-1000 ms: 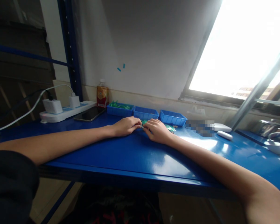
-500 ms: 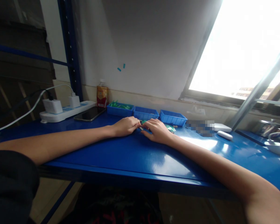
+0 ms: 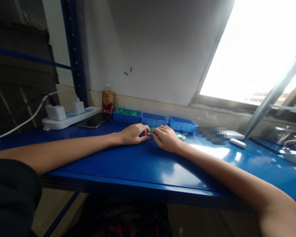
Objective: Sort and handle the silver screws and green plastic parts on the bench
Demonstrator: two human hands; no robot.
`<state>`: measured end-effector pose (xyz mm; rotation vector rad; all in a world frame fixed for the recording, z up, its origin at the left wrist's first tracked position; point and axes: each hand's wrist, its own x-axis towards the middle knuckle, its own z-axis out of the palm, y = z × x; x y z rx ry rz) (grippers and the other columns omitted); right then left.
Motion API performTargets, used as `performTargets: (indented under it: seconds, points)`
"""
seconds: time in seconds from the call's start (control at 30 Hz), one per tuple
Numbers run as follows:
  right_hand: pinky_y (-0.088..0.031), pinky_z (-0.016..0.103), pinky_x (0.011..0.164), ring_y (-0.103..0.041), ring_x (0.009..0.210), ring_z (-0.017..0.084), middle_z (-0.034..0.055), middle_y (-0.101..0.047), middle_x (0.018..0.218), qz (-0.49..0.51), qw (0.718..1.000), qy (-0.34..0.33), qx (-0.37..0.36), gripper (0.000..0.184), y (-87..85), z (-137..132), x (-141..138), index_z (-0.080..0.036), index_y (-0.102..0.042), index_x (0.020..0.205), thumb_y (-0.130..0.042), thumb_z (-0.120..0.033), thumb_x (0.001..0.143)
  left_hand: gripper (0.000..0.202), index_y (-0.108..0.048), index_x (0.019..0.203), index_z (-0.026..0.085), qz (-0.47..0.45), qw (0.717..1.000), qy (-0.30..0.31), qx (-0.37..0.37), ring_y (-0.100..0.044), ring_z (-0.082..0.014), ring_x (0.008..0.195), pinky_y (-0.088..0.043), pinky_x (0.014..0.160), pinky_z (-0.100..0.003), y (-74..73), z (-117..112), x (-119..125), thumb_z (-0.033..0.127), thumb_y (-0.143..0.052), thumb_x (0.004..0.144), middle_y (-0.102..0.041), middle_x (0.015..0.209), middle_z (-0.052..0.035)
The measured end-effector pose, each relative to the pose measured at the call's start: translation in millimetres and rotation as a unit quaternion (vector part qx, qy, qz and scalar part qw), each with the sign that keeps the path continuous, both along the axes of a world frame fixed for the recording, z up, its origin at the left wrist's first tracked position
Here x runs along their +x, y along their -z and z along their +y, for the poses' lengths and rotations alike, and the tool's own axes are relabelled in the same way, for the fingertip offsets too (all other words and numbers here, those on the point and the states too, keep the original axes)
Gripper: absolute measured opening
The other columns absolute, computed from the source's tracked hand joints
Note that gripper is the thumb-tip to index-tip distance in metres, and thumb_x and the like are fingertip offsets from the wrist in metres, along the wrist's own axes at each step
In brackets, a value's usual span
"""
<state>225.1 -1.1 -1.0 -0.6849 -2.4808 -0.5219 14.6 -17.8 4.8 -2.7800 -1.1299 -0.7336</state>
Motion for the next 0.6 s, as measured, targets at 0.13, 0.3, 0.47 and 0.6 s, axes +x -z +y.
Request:
performTargets:
  seconds: [0.13,0.3,0.47,0.6]
  points:
    - [-0.035,0.029,0.072,-0.055,0.077,0.018,0.0062,-0.064,0.077,-0.007,1.000,0.003,-0.004,0.025,-1.1,-0.4,0.0,-0.016,-0.059,0.088,-0.041,-0.031,0.095,0.021,-0.058,0.096,0.017,0.014,1.000,-0.008,0.016,-0.058,-0.0186,0.082,-0.042,0.074,-0.027,0.1,0.1,0.7,0.035,-0.048,0.091,-0.064,0.087,-0.0048]
    - [-0.036,0.029,0.073,-0.056,0.081,0.018,0.0069,-0.066,0.087,-0.009,1.000,-0.005,-0.014,0.023,-1.6,-0.4,1.1,-0.016,-0.057,0.103,-0.048,-0.034,0.091,0.030,-0.061,0.097,0.015,0.021,0.999,0.012,0.026,-0.057,-0.0194,0.084,-0.041,0.077,-0.029,1.3,2.7,0.8,0.034,-0.038,0.096,-0.064,0.090,-0.0076]
    - [-0.036,0.029,0.073,-0.056,0.081,0.018,0.0062,-0.066,0.086,-0.010,1.000,-0.008,-0.013,0.019,-0.2,0.0,0.8,-0.017,-0.057,0.101,-0.046,-0.029,0.092,0.032,-0.062,0.098,0.015,0.028,0.999,0.026,0.024,-0.057,-0.0188,0.085,-0.041,0.080,-0.029,2.6,5.0,-0.1,0.036,-0.036,0.096,-0.064,0.091,-0.0076]
    - [-0.035,0.029,0.072,-0.055,0.079,0.018,0.0061,-0.066,0.083,-0.003,1.000,0.007,0.002,0.019,1.0,-0.2,0.0,-0.017,-0.059,0.096,-0.044,-0.029,0.093,0.030,-0.062,0.096,0.015,0.033,0.999,0.024,0.024,-0.056,-0.0186,0.085,-0.041,0.079,-0.029,1.6,3.6,0.5,0.034,-0.038,0.096,-0.064,0.091,-0.0075]
